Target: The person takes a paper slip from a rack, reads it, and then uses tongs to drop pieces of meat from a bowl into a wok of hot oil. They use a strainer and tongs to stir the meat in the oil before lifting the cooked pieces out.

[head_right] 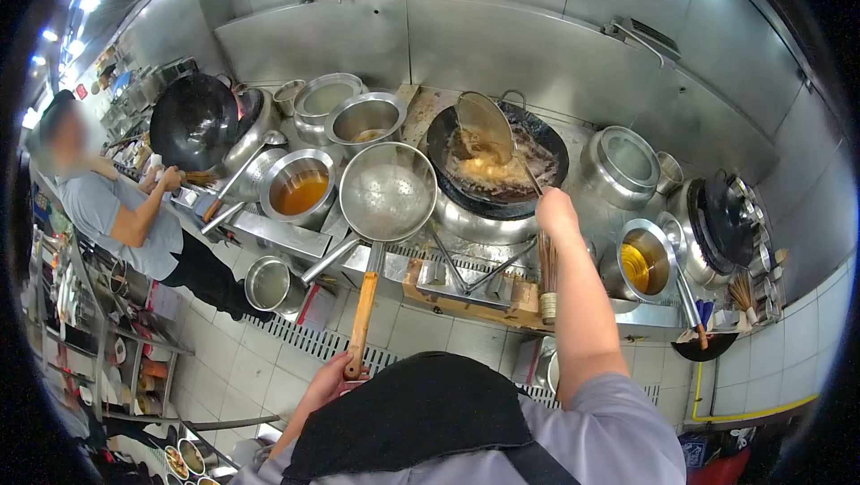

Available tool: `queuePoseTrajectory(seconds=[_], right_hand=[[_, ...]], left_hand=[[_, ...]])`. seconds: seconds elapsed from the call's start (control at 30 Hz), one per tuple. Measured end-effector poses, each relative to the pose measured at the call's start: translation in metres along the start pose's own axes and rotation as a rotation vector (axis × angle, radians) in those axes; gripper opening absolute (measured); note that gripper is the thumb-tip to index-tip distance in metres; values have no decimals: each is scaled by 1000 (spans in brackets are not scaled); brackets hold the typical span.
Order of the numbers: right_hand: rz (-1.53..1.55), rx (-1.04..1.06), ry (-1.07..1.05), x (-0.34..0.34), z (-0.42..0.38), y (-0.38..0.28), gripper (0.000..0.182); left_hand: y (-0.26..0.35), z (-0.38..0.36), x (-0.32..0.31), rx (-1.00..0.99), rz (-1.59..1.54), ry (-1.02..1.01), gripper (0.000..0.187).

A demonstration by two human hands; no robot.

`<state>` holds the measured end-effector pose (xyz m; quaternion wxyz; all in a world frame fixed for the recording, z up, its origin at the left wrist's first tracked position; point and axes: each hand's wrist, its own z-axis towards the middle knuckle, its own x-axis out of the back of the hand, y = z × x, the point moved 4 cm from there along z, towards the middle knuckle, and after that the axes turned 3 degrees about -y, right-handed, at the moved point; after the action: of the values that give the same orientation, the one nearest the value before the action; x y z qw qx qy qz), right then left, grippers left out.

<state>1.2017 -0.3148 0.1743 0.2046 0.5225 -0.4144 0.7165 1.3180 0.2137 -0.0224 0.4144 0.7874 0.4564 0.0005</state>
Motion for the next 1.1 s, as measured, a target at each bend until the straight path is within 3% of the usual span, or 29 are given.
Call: queuePoseTrajectory(seconds=[0.23,0.3,0.37,0.43,0.47,0.53,0.57,0.6,0.67,0.7,0.73,0.77,0.9,1.1], right_hand=[[34,-4,150,74,0,36,28],[-70,-61,97,80,15,62,26],[-126,10,165,44,45,112,22],[212,-125,94,2,70,152,13],[218,-126,90,-3,69,150,13],[854,-376,-334,-34,57,126,16],[1023,-473,-318,-28,34,91,18],[1140,-459,-400,-45,33,88,10],[1250,-453,-499,-56,20,68,11],[1308,-447,-544,-62,16,62,12],[1312,-452,-541,-61,12,58,12],[1352,-463,-581,-59,6,54,11],[1387,-394,-702,-41,-9,64,9],[1110,-353,-595,19,-39,71,10]], left_hand=[[-4,3,18,0,-2,128,47],[-7,0,17,1,-2,139,47],[-12,-4,18,-1,-7,153,47],[-21,-4,25,33,69,212,48],[-26,-5,29,34,73,218,48],[-37,-6,42,98,279,357,45],[-47,-2,51,97,284,358,45],[-60,2,65,153,377,401,46],[-81,-6,88,209,477,445,47],[-83,-12,92,84,934,355,39],[-86,-14,92,-51,1382,243,32],[-94,-21,94,-137,1610,145,32],[-139,-37,136,153,1482,123,30],[-167,-44,157,255,1441,148,27]])
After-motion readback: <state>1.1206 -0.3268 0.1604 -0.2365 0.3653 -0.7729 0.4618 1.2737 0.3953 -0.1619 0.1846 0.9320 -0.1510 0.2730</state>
